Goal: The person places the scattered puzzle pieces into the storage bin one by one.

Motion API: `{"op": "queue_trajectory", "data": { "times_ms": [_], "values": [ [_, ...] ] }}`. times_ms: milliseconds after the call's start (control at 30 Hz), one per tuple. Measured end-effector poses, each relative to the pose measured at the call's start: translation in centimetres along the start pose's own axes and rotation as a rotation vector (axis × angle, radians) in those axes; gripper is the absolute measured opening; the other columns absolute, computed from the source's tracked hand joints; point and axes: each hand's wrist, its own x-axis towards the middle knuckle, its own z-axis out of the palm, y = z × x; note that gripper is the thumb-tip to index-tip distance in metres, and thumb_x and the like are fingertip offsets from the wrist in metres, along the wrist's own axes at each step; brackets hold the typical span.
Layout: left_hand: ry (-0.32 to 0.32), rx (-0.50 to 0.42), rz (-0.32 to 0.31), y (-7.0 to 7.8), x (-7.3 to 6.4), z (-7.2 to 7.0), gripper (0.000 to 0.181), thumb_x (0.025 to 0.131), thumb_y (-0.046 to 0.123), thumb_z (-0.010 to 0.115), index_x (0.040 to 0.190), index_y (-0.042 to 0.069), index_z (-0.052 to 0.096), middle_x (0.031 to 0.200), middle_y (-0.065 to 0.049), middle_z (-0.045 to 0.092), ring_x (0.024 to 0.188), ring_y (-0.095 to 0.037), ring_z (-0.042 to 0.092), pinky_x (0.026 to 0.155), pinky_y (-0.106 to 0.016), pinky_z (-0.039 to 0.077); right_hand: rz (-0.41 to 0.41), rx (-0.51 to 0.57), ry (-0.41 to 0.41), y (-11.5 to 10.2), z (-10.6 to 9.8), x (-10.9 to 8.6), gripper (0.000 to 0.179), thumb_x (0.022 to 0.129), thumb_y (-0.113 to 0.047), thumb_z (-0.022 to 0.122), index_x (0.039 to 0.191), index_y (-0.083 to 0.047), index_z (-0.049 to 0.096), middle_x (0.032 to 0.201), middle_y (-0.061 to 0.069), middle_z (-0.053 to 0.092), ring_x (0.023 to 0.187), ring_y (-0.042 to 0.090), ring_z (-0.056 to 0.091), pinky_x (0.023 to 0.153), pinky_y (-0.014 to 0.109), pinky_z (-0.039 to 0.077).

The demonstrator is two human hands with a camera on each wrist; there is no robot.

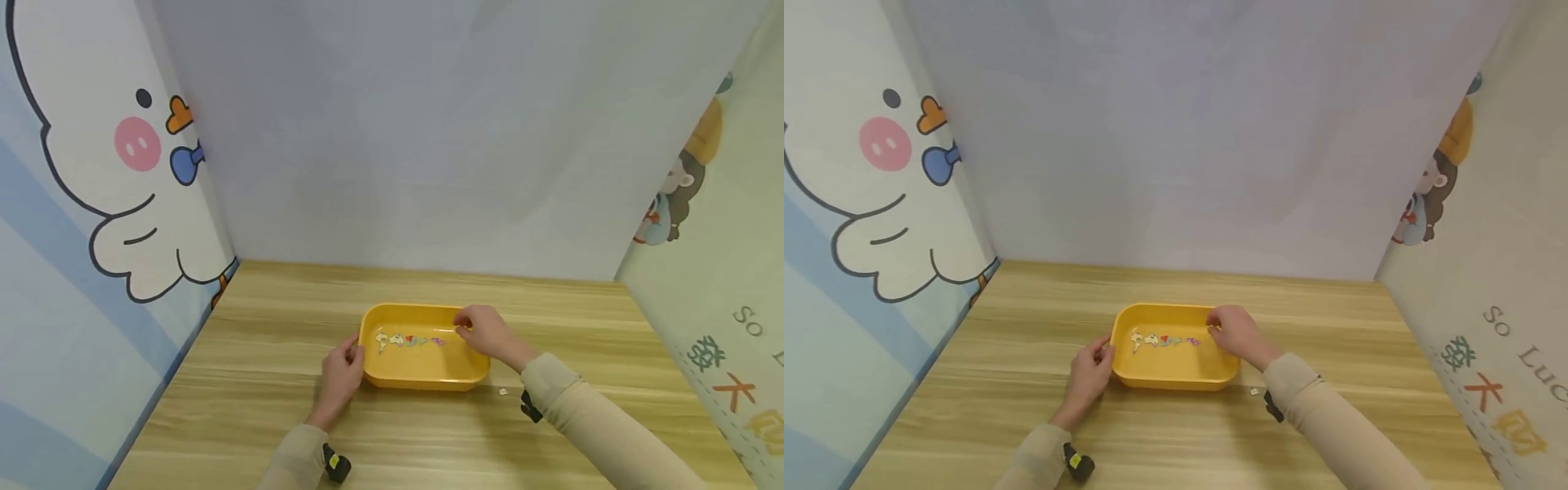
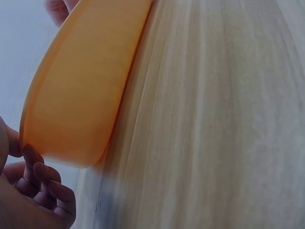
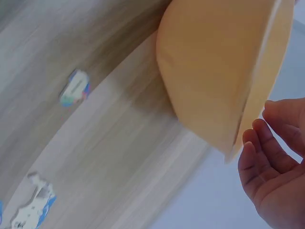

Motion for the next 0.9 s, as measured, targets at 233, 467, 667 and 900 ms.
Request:
{"op": "queue_trajectory", "data": {
  "times_ms": [233,467,667,900],
  "values": [
    [0.006,0.023,-0.027,-0.3,0.0,0.0,0.035,0.093,0.01,0.056,0.126,-0.001,0.06,0.066,-0.001,0.05,0.054,-0.013,0.044,0.046,-0.022,0.037,0.032,0.044,0.058,1.3,-1.5,-1.5,0.009,0.086,-0.002,0.066,0.093,0.001,0.071,0.085,0.006,0.066,0.078,0.022,0.061,0.071,0.038,0.051],
    [0.009,0.023,-0.016,-0.3,0.2,0.2,0.034,0.093,0.01,0.056,0.124,-0.002,0.061,0.065,-0.001,0.049,0.053,-0.012,0.044,0.046,-0.022,0.036,0.043,0.067,0.098,2.3,-2.5,-3.1,0.007,0.084,0.0,0.067,0.089,0.002,0.071,0.08,0.004,0.066,0.073,0.019,0.061,0.068,0.036,0.052],
    [-0.003,0.009,-0.017,-0.2,0.1,0.2,0.035,0.093,0.01,0.057,0.126,-0.002,0.06,0.066,-0.001,0.049,0.055,-0.013,0.044,0.047,-0.021,0.036,0.055,0.062,0.065,3.2,-2.5,-4.7,0.006,0.085,0.001,0.065,0.088,0.002,0.071,0.08,0.003,0.065,0.073,0.017,0.061,0.066,0.034,0.052],
    [-0.005,0.01,-0.005,-0.1,0.2,0.2,0.035,0.093,0.008,0.057,0.126,-0.004,0.059,0.067,-0.002,0.049,0.055,-0.013,0.045,0.047,-0.021,0.037,0.069,0.044,0.012,3.9,-2.3,-6.2,0.006,0.084,0.002,0.066,0.089,0.001,0.07,0.079,0.002,0.064,0.071,0.015,0.059,0.064,0.031,0.051]
  ]
}}
